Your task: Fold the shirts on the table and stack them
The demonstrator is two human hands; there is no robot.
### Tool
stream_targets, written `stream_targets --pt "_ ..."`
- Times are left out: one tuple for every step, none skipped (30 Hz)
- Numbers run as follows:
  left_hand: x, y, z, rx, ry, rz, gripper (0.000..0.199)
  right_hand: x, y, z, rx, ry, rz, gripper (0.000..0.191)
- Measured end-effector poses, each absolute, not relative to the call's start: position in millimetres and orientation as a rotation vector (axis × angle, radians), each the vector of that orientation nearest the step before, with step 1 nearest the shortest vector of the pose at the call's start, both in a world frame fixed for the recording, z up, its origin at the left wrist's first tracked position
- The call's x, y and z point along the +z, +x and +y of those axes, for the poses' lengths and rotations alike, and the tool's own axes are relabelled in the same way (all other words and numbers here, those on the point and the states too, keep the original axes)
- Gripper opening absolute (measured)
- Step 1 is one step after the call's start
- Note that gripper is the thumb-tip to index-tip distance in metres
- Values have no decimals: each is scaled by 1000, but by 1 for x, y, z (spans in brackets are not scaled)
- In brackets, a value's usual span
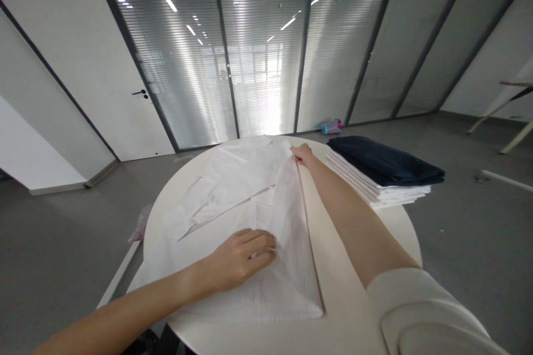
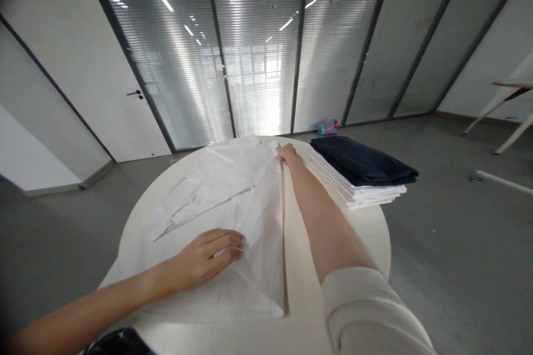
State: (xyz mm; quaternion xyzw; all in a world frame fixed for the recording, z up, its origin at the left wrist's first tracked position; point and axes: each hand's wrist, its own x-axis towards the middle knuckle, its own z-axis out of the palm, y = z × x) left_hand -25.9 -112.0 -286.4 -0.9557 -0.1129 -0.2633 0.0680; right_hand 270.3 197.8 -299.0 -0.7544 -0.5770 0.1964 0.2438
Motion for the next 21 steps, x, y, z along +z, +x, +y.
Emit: stream_targets --pt "-291 -30 -112 -807 -2930 -366 16 -299 270 202 543 -2101 -1546 48" --pt "-295 -32 -112 -816 -2977 -375 17 -300 271 205 552 -2137 -1506 46" --pt "-298 -35 -112 -818 -3019 -364 18 -302 272 207 556 -2167 -1470 44" --pt "-301 -36 -111 -816 -3056 -338 19 -303 273 208 546 -2187 -1453 43" --pt "-304 -36 -110 -821 -3084 -301 19 -304 275 208 530 -2202 -1445 42" --pt "-306 -34 -110 -826 -3105 -263 20 -305 277 207 506 -2213 -1441 41" --pt "-309 -32 -110 -827 -3126 -235 21 -304 280 206 478 -2225 -1436 42" --pt "-312 -29 -111 -830 -3142 -221 23 -302 283 205 445 -2237 -1430 43" --pt "-314 -24 -112 -831 -3154 -217 24 -300 286 204 412 -2251 -1422 46" --pt "-317 -18 -114 -831 -3160 -211 25 -296 290 202 379 -2267 -1413 48" --pt "-319 -12 -116 -823 -3162 -198 26 -291 294 201 348 -2284 -1405 51" --pt "-320 -5 -119 -815 -3156 -180 25 -286 298 200 320 -2301 -1399 52" --pt "-321 2 -121 -803 -3142 -143 24 -281 301 199 295 -2316 -1397 53" --pt "-320 9 -122 -780 -3124 -90 23 -276 303 199 274 -2329 -1401 53" --pt "-319 15 -123 -749 -3102 -26 22 -272 305 199 256 -2340 -1408 52" --pt "-317 19 -123 -720 -3074 38 22 -268 306 199 244 -2346 -1419 51" --pt "-314 22 -123 -691 -3050 90 21 -265 306 199 236 -2348 -1436 50" --pt "-311 22 -122 -672 -3031 124 20 -264 305 200 230 -2344 -1455 49" --pt "-306 20 -122 -664 -3023 131 19 -263 303 200 227 -2336 -1478 50" --pt "-302 16 -121 -672 -3027 111 20 -264 300 201 225 -2324 -1503 51" --pt "-299 10 -122 -681 -3043 79 20 -265 296 201 224 -2310 -1529 52"
